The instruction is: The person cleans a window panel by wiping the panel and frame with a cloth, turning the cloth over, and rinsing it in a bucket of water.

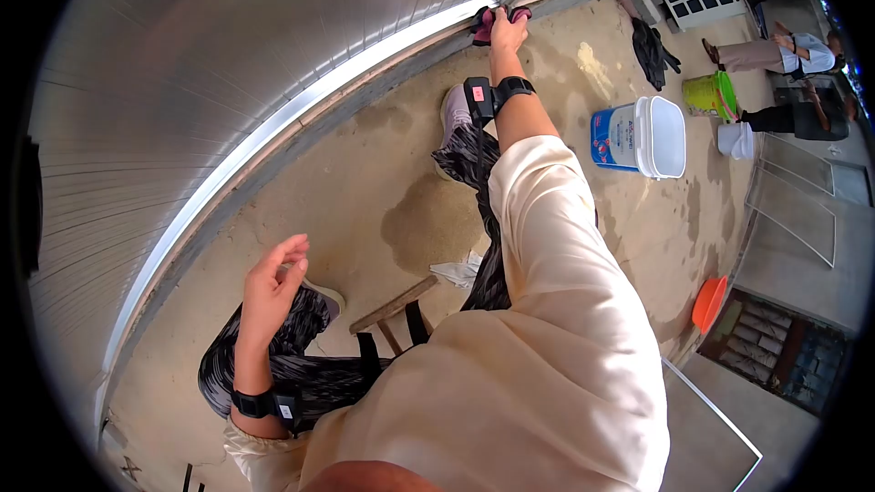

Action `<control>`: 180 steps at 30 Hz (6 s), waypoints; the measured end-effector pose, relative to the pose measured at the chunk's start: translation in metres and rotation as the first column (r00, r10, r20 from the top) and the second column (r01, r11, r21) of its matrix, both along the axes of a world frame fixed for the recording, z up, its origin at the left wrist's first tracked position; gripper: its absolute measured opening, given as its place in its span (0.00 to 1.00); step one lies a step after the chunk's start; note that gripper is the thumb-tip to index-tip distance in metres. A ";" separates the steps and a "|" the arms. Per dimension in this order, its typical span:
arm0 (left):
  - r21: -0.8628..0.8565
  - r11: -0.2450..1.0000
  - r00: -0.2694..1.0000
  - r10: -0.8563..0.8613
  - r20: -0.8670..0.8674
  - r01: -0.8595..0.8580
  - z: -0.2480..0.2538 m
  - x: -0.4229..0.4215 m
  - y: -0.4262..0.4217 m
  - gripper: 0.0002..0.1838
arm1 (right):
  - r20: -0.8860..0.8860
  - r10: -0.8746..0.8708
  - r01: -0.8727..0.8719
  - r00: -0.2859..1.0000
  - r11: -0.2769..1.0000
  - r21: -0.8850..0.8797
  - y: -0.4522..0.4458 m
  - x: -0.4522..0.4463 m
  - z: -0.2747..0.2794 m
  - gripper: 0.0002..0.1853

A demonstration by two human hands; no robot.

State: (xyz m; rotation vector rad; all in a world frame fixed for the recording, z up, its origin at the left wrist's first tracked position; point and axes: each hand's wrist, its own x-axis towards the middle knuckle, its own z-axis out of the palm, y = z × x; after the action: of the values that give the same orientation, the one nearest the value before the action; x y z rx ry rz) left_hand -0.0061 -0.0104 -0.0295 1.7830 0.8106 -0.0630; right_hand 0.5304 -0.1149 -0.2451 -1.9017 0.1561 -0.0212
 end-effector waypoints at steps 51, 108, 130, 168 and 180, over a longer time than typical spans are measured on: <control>0.226 0.901 0.856 0.235 0.461 -0.369 0.038 -0.100 0.020 0.11 | -0.145 0.565 -0.577 0.812 0.814 -0.060 0.202 -0.574 0.056 0.37; -0.676 0.544 0.638 0.757 0.140 -0.497 -0.031 -0.138 0.078 0.17 | -0.491 -0.188 0.511 0.851 0.514 0.689 -0.442 -0.142 0.050 0.37; -0.784 0.545 0.603 0.744 0.288 -0.297 0.037 -0.182 0.060 0.16 | -0.402 -0.189 0.437 0.896 0.534 0.724 -0.457 -0.052 0.050 0.21; -0.729 0.559 0.481 0.802 0.354 -0.395 0.007 -0.204 0.055 0.18 | -0.719 0.222 -0.038 0.659 0.964 0.262 -0.440 -0.310 0.150 0.16; -0.696 0.522 0.394 0.847 0.356 -0.493 0.027 -0.189 0.031 0.26 | -0.840 0.350 -0.424 0.415 0.891 0.161 -0.260 -0.275 0.165 0.14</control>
State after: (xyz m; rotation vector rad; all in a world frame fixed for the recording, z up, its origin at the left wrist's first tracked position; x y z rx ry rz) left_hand -0.1952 0.0207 -0.0030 0.7124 0.8404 0.8594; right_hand 0.2553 -0.3751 -0.0800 -1.8135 0.3788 1.3024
